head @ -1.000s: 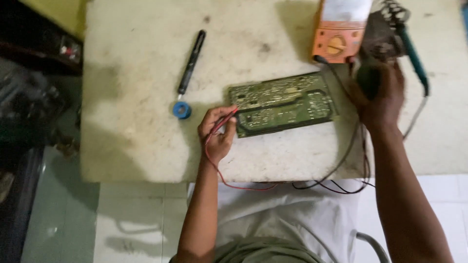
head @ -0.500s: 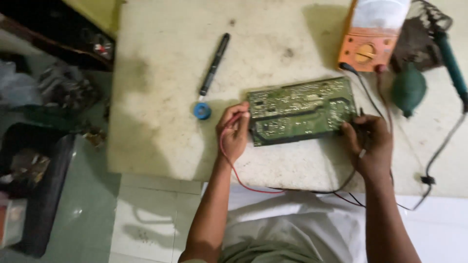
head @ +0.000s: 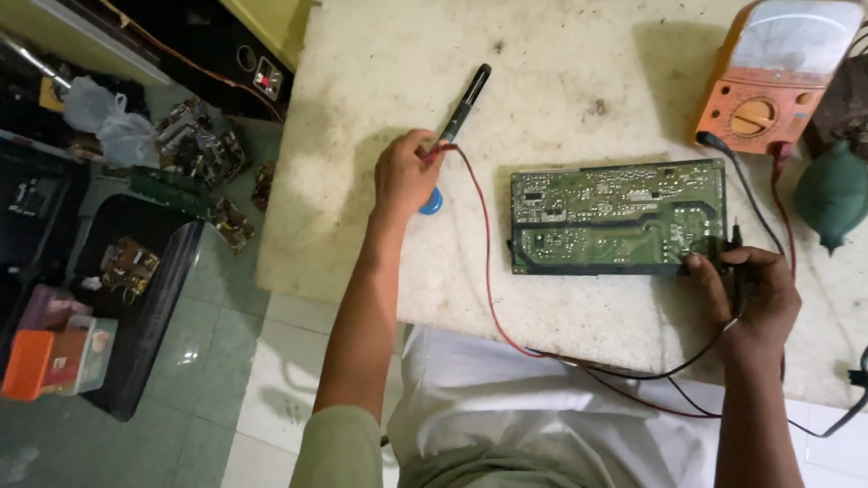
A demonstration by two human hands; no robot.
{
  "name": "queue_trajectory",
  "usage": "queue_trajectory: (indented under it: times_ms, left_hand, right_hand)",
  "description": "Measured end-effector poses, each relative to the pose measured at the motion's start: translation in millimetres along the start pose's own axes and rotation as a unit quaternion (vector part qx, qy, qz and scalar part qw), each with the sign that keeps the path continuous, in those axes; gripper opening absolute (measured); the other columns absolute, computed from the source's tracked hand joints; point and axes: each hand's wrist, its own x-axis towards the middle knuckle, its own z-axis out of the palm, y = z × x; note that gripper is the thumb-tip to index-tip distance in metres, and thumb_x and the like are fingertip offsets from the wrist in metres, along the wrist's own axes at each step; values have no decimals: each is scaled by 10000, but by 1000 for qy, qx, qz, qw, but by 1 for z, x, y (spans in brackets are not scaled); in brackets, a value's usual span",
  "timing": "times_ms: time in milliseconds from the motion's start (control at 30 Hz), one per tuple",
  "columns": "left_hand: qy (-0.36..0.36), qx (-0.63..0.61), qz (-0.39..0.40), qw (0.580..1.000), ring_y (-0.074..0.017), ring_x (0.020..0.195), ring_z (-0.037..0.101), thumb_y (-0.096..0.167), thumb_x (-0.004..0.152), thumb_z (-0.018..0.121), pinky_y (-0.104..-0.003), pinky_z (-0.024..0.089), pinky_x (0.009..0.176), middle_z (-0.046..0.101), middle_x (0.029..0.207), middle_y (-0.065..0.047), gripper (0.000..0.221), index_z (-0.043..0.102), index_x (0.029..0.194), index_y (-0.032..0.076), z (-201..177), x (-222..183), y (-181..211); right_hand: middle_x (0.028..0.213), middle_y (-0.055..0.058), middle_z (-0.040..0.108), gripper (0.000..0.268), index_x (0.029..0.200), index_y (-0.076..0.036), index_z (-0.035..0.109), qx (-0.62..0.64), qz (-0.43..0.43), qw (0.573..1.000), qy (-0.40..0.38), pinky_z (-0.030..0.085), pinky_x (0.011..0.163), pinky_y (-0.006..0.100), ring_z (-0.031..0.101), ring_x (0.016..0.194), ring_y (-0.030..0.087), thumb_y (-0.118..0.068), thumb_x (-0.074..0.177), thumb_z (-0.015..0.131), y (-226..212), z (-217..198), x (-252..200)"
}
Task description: Using a multimeter and probes to test electrical points on a circuit board for diagnostic purposes.
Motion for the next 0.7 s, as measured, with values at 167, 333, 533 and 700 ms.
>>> queue_trajectory:
  times_ms: [167,333,533,700]
  left_hand:
    - [-164,52,-165,971,-210,970,718,604,737,730,-367,532,781,767,1092,-19,599,708,1183,205,-66,-8,57]
    - [-209,166,-149,952,-393,1120,679,704,641,774,-450,525,845,750,1164,-134,743,715,1136,153,-81,-36,67]
    - [-145,155,-88,973,-323,813,698,456,721,686,-436,512,673,754,840,-20,336,694,892,167,-74,-49,83]
    - [-163,-31,103,981,-205,998,716,341,723,938,-342,622,816,762,1118,-33,545,655,1153,162,-58,-1,146]
  right_hand:
    - [1102,38,615,312,1184,-87,559,-6,4,1000,3,468,893,206,589,1005,82,-91,1059,845,10,0,0]
    - [1098,65,635,323,1181,-71,538,20,6,1000,9,480,873,198,607,991,83,-85,1041,830,11,2,0]
    - [990,15,646,325,1138,-97,532,40,7,999,-5,490,855,179,647,960,67,-24,988,811,-12,-1,0]
    - [844,5,651,349,1091,-132,499,82,45,995,-28,446,650,170,606,741,37,0,947,788,-17,-6,-1]
